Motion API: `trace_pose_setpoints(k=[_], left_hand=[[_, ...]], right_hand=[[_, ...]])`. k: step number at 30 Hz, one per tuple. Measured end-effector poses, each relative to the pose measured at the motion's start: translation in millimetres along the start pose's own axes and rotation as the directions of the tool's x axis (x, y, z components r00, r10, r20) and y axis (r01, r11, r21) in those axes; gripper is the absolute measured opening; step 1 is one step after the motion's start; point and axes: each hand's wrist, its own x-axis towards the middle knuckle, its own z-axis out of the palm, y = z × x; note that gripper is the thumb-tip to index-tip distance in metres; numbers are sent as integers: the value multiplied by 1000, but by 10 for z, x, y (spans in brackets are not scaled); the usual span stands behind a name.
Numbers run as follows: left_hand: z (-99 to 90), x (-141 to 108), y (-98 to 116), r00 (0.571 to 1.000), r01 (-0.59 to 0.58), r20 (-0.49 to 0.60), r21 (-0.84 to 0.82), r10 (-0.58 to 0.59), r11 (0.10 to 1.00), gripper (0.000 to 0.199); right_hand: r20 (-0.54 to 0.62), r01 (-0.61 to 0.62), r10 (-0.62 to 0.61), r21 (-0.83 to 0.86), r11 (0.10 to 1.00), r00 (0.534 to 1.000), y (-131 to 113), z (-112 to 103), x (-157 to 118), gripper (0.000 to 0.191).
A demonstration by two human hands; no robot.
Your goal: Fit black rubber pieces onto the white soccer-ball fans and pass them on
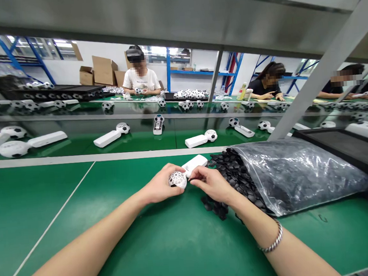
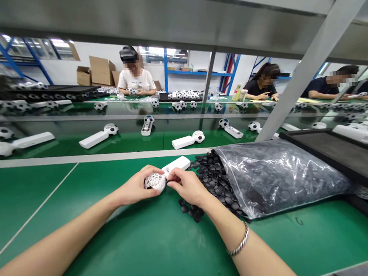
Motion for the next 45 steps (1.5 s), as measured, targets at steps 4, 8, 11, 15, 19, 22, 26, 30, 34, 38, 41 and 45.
trace_pose_setpoints(k=[4,8,11,15,19,22,26,30,34,38,41,45], left_hand=[[3,1,4,1000,-3,-3,-5,3,1000,46],[15,4,-7,1000,-5,-8,-6,5,1000,45],[31,-2,-23,1000,-19,-20,-5,19,1000,45],[51,-7,-45,999,-40,-33,-19,39,999,45],[65,0,-59,998,-49,-42,-37,47,998,44],[78,1,-52,997,-49,-53,-37,48,998,43],[111,-8,-12,994,-35,-100,-23,32,999,40],[148,-5,11,989,-33,-144,-9,31,999,37],[171,1,10,986,-33,-164,-11,31,999,35],[190,12,7,984,-15,-178,-25,11,1000,34],[198,26,1,982,6,-190,-34,-13,999,34],[191,38,-4,982,16,-187,-40,-24,999,36]], right_hand=[[23,-49,47,100,994,999,17,21,-1,16],[29,-65,61,164,984,998,-2,15,17,10],[-29,-30,32,92,995,999,-10,19,24,8],[48,-121,114,194,974,992,-11,56,14,10],[61,-125,115,196,973,992,-21,79,9,9],[49,-93,86,183,979,995,-23,82,17,10],[59,-144,134,246,958,989,3,104,32,12],[67,-217,207,318,923,976,30,135,50,14],[43,-217,214,306,927,976,43,155,67,15],[19,-215,220,315,924,975,57,169,79,15],[10,-206,216,344,916,976,69,162,94,15],[42,-204,201,319,925,979,91,130,112,14]])
